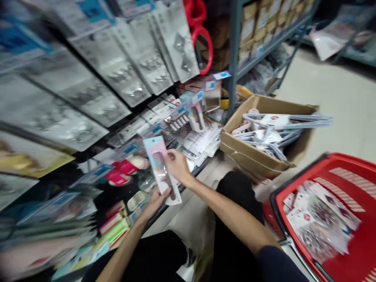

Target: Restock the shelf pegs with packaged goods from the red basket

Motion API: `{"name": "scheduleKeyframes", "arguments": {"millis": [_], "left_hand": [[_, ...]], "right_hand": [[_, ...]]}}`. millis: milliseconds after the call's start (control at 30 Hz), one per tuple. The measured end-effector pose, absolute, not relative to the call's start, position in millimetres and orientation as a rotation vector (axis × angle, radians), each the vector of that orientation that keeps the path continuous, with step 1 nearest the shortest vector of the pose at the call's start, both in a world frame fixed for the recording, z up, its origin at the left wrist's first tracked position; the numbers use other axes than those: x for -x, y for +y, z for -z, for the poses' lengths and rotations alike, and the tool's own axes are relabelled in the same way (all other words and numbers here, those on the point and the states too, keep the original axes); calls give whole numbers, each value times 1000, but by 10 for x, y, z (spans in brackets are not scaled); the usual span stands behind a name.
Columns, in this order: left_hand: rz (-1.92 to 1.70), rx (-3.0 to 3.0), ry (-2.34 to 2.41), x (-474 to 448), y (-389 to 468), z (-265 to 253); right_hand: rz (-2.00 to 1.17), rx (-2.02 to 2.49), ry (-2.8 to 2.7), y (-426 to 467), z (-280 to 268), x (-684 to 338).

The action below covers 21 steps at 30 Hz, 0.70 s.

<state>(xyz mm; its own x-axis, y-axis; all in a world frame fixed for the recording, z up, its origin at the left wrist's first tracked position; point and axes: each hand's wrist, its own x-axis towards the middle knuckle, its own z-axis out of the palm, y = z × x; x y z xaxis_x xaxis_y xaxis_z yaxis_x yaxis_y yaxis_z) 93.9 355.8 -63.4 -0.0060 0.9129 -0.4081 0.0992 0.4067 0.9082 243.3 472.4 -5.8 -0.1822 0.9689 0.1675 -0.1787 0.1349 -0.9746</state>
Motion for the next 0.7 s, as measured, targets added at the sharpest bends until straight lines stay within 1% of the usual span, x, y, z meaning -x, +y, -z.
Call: {"name": "scheduleKeyframes", "arguments": {"millis": [167, 333, 467, 700], "left_hand": [[-760, -1013, 1295, -924, 3518, 505], [-805, -1007, 1272, -841, 3413, 646], [-926, -979, 1291, -798, 3363, 730], [-1099, -870, 1148, -669, 3344, 618]], "right_hand": [[-1355, 853, -1221, 4836, 167, -2393], [-1305, 851, -1375, 4728, 163, -2312], [-1328, 821, -1571, 4611, 111, -2220], [-1479, 752, -1779, 4492, 219, -2061]]}}
